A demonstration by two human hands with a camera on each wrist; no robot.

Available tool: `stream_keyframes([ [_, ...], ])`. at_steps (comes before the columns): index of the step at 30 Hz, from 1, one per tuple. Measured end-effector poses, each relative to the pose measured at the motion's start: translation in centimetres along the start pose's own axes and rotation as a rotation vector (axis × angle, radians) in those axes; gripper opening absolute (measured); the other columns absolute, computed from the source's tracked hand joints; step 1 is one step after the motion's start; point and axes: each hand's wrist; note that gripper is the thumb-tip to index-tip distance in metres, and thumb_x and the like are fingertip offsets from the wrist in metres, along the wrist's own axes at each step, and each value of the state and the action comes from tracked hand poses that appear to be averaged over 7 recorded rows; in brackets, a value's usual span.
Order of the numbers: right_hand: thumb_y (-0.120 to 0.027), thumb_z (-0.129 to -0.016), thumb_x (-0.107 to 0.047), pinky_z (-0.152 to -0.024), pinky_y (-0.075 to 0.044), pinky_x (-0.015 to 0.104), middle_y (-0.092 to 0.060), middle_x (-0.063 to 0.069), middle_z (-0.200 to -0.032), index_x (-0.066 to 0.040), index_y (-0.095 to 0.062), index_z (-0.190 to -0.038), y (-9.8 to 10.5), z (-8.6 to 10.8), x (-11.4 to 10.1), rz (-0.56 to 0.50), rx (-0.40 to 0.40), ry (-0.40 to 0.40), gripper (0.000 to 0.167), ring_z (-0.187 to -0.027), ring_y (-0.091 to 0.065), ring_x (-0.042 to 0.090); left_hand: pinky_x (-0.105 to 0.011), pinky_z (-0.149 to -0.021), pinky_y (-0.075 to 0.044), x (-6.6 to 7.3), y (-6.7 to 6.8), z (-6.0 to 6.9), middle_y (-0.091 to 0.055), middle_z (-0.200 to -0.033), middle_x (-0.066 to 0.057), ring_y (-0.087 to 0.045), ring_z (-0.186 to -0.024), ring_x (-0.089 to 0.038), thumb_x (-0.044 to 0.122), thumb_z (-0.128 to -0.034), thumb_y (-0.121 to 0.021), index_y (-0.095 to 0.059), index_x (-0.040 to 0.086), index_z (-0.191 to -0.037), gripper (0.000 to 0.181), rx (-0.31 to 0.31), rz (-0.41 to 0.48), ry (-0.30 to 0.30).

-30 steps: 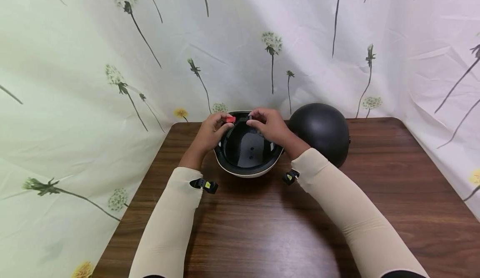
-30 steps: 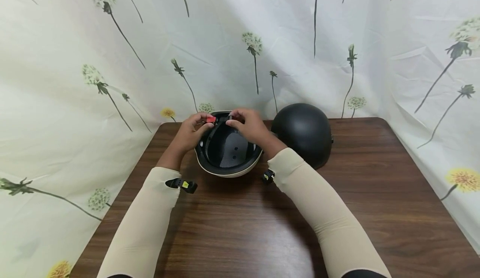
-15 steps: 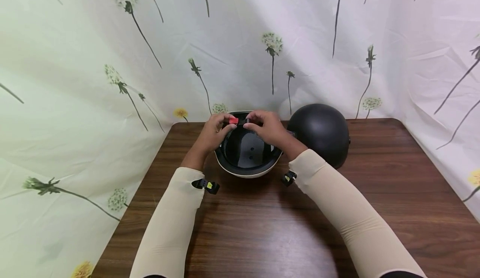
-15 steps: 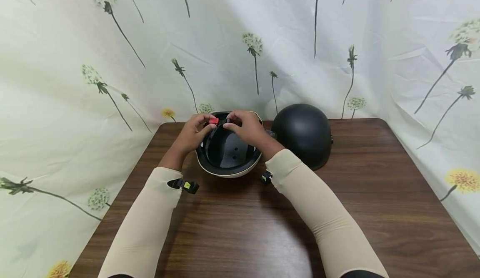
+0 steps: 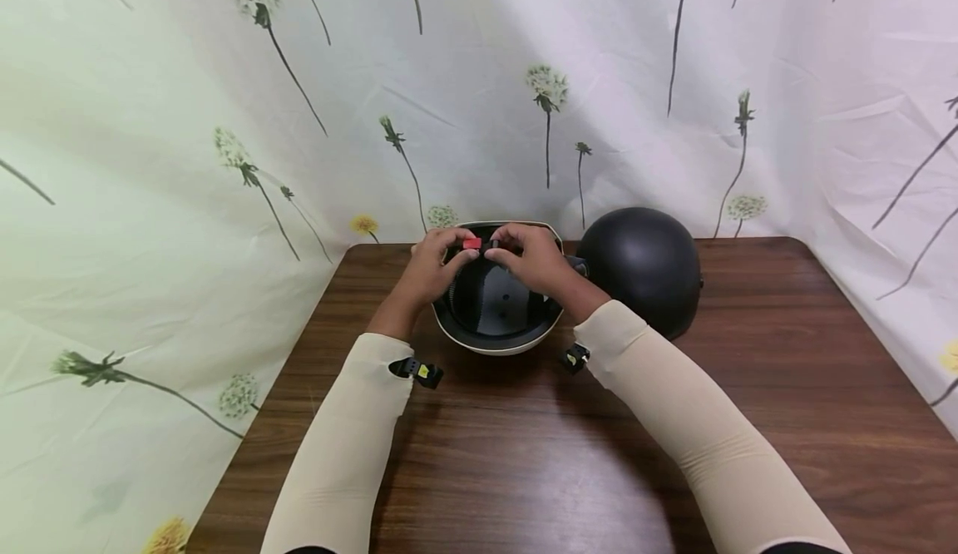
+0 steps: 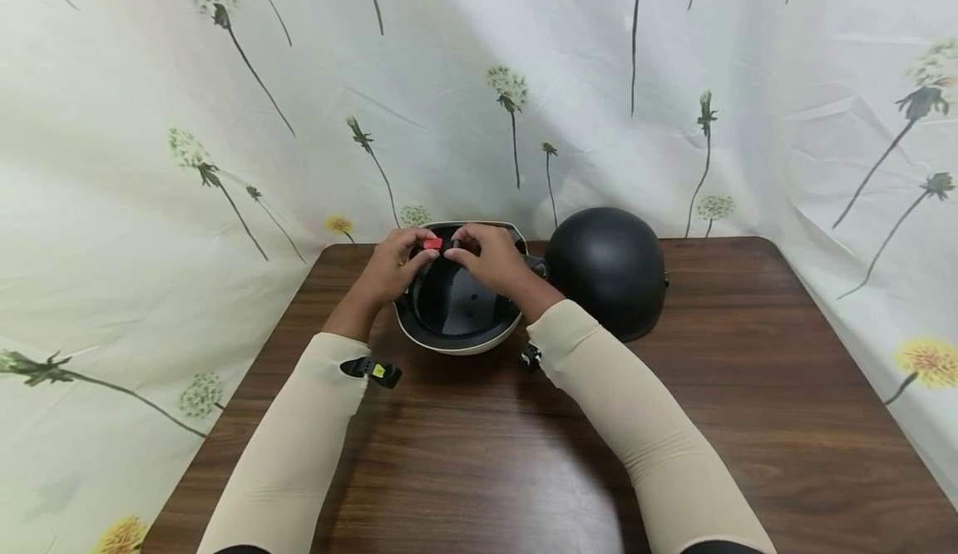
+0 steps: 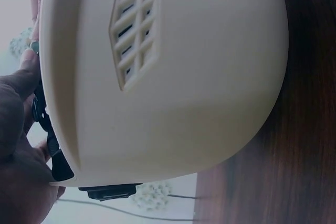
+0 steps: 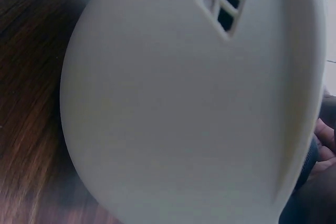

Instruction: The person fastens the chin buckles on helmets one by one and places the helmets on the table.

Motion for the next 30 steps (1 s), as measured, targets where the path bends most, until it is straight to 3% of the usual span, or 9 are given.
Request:
stream_keyframes([
  [7,-0.075,-0.100,-0.023,-0.078,-0.055,0.037,-0.073,0.005,-0.107,-0.011,-0.074,-0.113,-0.2,0.1,-0.1,-0.006,0.008,0.022,0.018,-0.092,-0.069,0.019,-0.061,-0.105,-0.023,0.3,-0.2,-0.1,-0.063,-0.140,-0.012,-0.047,-0.133,-0.035,0.028,-0.1050,-0.066,-0.067,0.012,-0.130,0.030,-0.031,-0.002,-0.006],
  [20,-0.078,-0.097,-0.026,-0.082,-0.057,0.038,-0.075,0.003,-0.105,-0.012,-0.076,-0.112,0.0,0.2,-0.1,-0.003,-0.007,0.020,0.020,-0.095,-0.071,0.017,-0.057,-0.100,-0.024,0.4,0.1,0.0,-0.066,-0.134,-0.009,-0.050,-0.119,-0.031,0.028,-0.1041,-0.068,-0.068,0.013,-0.128,0.028,-0.052,0.028,0.006],
  [30,-0.077,-0.098,-0.024,-0.089,-0.058,0.041,-0.074,0.005,-0.110,-0.008,-0.072,-0.126,0.8,0.1,0.1,-0.024,-0.037,-0.010,0.032,-0.103,-0.071,0.020,-0.060,-0.104,-0.024,0.0,0.6,0.0,-0.070,-0.130,-0.008,-0.049,-0.130,-0.031,0.025,-0.1024,-0.071,-0.068,0.011,-0.132,0.033,-0.040,0.041,-0.012],
])
Point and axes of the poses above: each hand's wrist, its own z-axis away from the middle knuckle, its own y-axis out of the back of the hand, x = y × z
